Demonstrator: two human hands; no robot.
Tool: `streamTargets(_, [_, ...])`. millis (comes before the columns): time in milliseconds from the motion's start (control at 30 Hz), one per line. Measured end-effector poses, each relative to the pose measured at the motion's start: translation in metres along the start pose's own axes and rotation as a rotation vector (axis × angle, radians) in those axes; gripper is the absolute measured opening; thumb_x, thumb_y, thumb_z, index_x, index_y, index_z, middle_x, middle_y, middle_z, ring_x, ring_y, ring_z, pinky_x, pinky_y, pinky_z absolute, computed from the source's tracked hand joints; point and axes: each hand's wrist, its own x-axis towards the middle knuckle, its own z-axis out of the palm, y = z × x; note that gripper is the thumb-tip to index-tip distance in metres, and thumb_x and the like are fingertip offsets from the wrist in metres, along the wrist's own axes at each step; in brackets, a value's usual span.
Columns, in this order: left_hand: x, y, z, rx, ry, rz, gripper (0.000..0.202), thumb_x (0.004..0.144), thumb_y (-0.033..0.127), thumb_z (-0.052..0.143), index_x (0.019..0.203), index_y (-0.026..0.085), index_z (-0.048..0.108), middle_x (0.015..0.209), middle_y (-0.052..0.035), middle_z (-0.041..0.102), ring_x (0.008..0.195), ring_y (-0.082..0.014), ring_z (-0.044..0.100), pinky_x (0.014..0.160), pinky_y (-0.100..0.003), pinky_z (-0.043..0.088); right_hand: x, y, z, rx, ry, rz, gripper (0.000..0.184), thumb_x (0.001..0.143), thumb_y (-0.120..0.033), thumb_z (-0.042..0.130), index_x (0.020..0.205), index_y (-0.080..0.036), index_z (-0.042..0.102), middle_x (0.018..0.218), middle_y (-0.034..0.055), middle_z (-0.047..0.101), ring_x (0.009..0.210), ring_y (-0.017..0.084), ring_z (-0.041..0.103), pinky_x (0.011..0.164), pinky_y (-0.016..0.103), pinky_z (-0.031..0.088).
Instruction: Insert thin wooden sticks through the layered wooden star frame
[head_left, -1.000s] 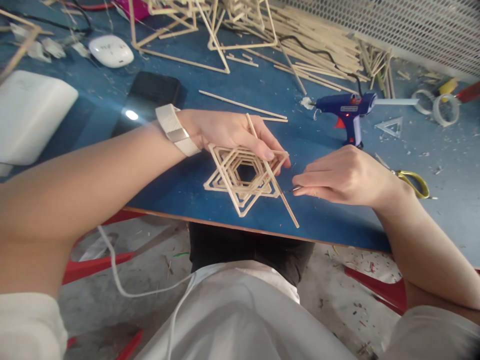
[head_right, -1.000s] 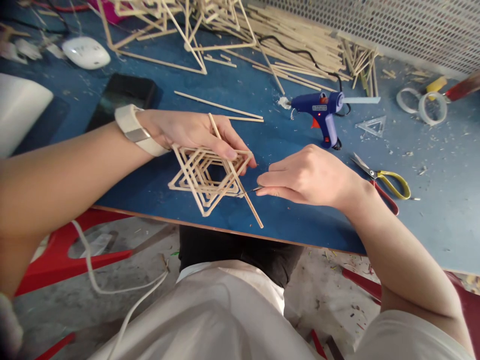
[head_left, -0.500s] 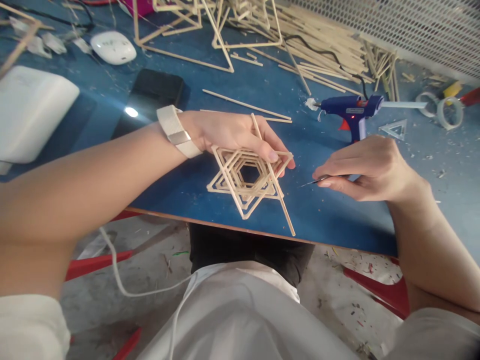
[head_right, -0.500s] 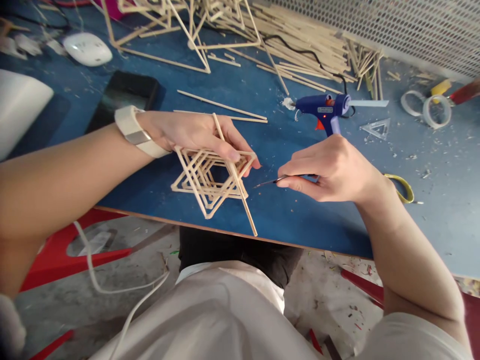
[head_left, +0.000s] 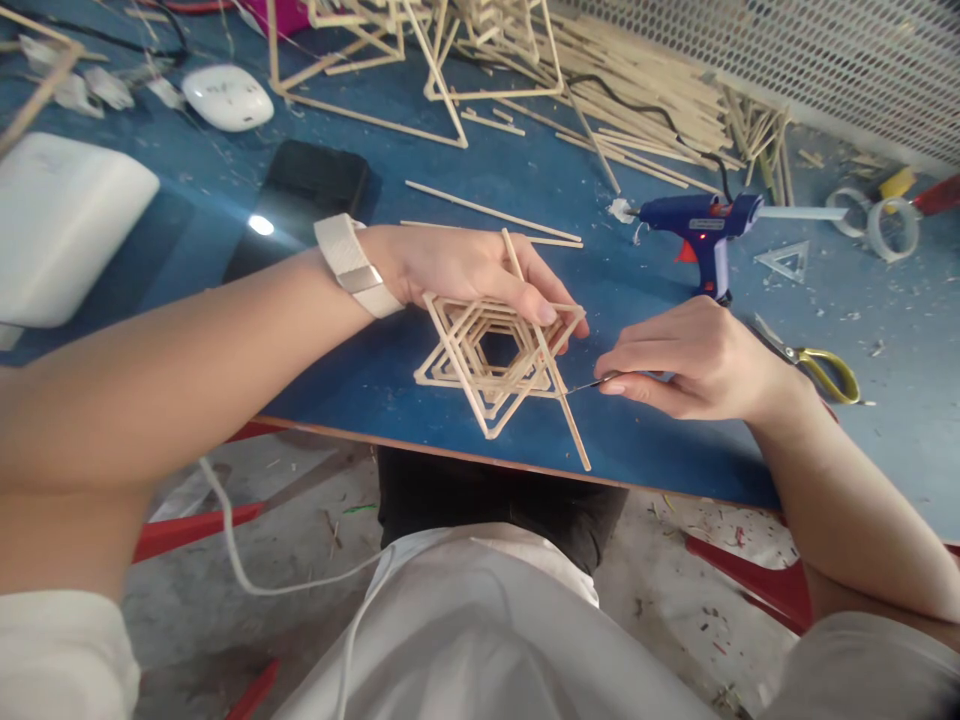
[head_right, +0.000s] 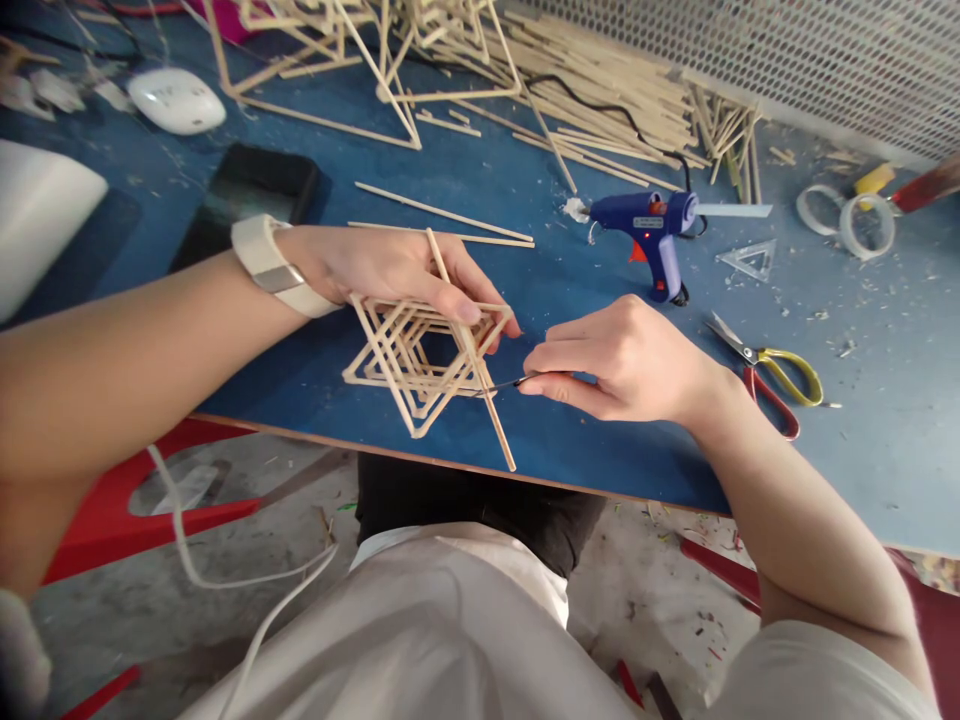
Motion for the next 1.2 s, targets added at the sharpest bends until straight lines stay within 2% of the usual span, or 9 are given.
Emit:
streamTargets(100, [-0.002,0.000,0.001,-0.002,-0.010,0.018,0.032,0.103,0.027,0.080,0.132,0.014,0.087,0.112,-0.0141,0.089,0.101,-0.0330,0.089,0.092,-0.053,0.076,0.002,-0.004,0.001,0.084,0.022,0.039,0.012,0.114,-0.037,0.071,0.111,-0.026,0.075,0.088,-0.0011,0.079,0.066,0.012,0.065,0.061,0.032,0.043])
streamTargets(233, [-0.004,0.006,0.006,0.012,0.080,0.072,0.030,0.103,0.022,0.078,0.129,0.012,0.087,0.110,-0.0104,0.089,0.104,-0.0287,0.089,0.106,-0.054,0.072,0.010,-0.020,0.000,0.226,0.109,0.208,0.033,0.103,-0.056,0.084,0.101,-0.024,0.076,0.077,-0.0026,0.073,0.059,0.011,0.057,0.059,0.031,0.043])
streamTargets(400, [-0.005,0.012,0.008,0.087,0.310,0.187,0.027,0.107,0.014,0.072,0.130,0.009,0.085,0.125,-0.0080,0.087,0.119,-0.0259,0.086,0.125,-0.058,0.061,0.016,-0.032,0.004,0.104,0.244,0.493,0.020,0.099,-0.035,0.088,0.090,-0.022,0.077,0.068,-0.0046,0.066,0.058,0.010,0.047,0.058,0.031,0.040])
streamTargets(533, [-0.005,0.016,0.014,0.185,0.437,0.291,0.023,0.111,0.020,0.069,0.123,0.008,0.085,0.124,-0.0051,0.085,0.133,-0.0292,0.081,0.128,-0.061,0.058,0.014,-0.022,0.007,0.147,0.404,0.614,0.022,0.093,-0.037,0.093,0.086,-0.021,0.080,0.066,-0.0047,0.065,0.056,0.008,0.044,0.052,0.030,0.036])
streamTargets(633, [-0.007,0.025,0.026,0.256,0.565,0.425,0.026,0.111,0.024,0.067,0.128,0.020,0.086,0.117,-0.0009,0.085,0.122,-0.0242,0.085,0.122,-0.054,0.066,0.013,-0.020,0.004,0.258,0.587,0.588,0.015,0.090,-0.031,0.095,0.089,-0.021,0.084,0.071,-0.0017,0.075,0.054,0.010,0.055,0.048,0.028,0.043])
streamTargets(700, [-0.010,0.030,0.035,0.294,0.609,0.432,0.027,0.108,0.035,0.074,0.132,0.040,0.084,0.122,0.0021,0.085,0.119,-0.0248,0.086,0.112,-0.045,0.074,0.014,-0.024,0.002,0.265,0.678,0.544,0.013,0.090,-0.030,0.095,0.090,-0.022,0.085,0.073,-0.0008,0.077,0.056,0.011,0.062,0.048,0.028,0.050])
streamTargets(867, [-0.015,0.030,0.047,0.293,0.665,0.503,0.034,0.111,0.039,0.072,0.140,0.027,0.084,0.119,0.0026,0.085,0.117,-0.0275,0.087,0.112,-0.055,0.073,0.013,-0.040,0.000,0.180,0.721,0.547,0.015,0.095,-0.037,0.090,0.089,-0.024,0.084,0.074,-0.0025,0.073,0.058,0.012,0.065,0.047,0.027,0.051])
streamTargets(1067, [-0.016,0.027,0.047,0.304,0.658,0.507,0.033,0.111,0.039,0.073,0.140,0.029,0.085,0.118,0.0035,0.085,0.112,-0.0241,0.088,0.107,-0.047,0.076,0.011,-0.038,0.002,0.234,0.765,0.503,0.011,0.090,-0.031,0.094,0.086,-0.024,0.086,0.064,-0.0043,0.067,0.057,0.011,0.061,0.047,0.028,0.043])
streamTargets(1200, [-0.016,0.029,0.048,0.304,0.659,0.496,0.032,0.112,0.040,0.074,0.139,0.028,0.086,0.119,0.0025,0.085,0.111,-0.0217,0.087,0.106,-0.042,0.075,0.009,-0.036,0.002,0.204,0.734,0.523,0.015,0.093,-0.037,0.092,0.088,-0.025,0.084,0.067,-0.0033,0.069,0.056,0.012,0.060,0.046,0.029,0.043])
